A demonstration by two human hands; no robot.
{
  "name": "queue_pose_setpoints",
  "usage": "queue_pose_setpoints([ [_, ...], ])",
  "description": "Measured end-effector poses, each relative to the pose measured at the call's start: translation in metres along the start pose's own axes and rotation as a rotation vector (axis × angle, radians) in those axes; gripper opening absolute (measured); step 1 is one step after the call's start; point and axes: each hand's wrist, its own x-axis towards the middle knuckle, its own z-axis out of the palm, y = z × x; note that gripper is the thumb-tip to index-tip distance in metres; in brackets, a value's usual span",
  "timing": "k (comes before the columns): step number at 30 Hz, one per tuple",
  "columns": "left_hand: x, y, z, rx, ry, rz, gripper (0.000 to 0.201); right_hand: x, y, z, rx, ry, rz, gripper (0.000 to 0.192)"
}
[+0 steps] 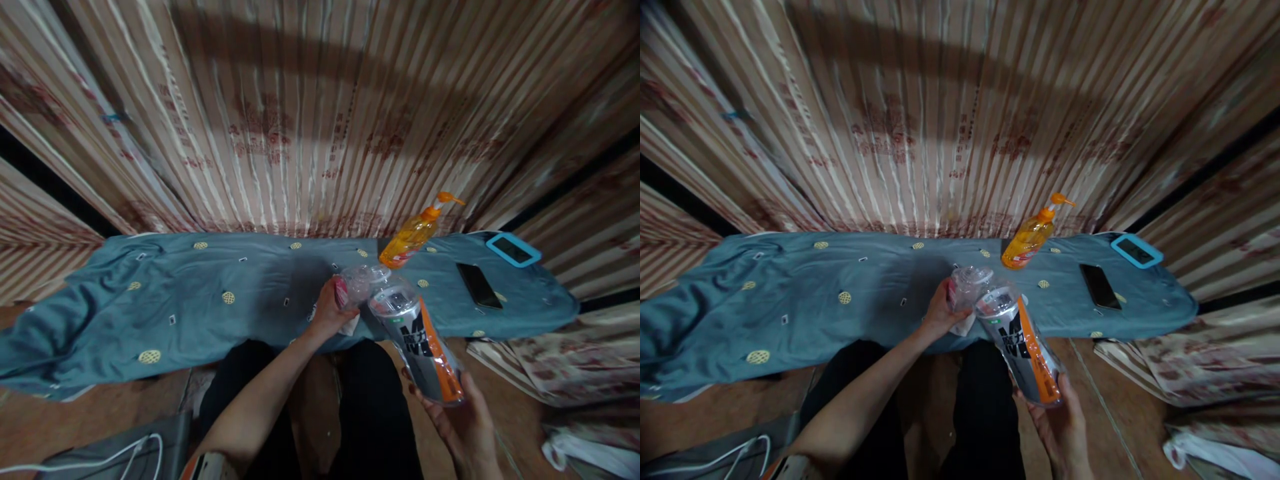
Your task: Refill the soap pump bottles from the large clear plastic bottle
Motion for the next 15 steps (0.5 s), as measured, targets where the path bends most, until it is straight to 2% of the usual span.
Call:
queue_pose_setpoints([
  [3,-0.001,0.002,0.001,0.003,-0.003,-0.019,0.093,-0.008,-0.005,0.005,-0.012,0.046,0.018,0.064],
  [6,-0.001,0.004,0.002,0.012,-0.008,-0.016,0.093,-0.015,-0.008,0.008,0.004,0.060,0.001,0.055],
  [9,-0.001,0.005,0.002,0.027,-0.028,-0.011,0.094,-0.018,-0.011,0.010,0.015,0.127,-0.008,0.051],
  [15,-0.002,0.002,0.003,-0.003,-0.013,0.022,0.092,-0.025,-0.018,0.013,-0.024,0.259,-0.056,0.070],
])
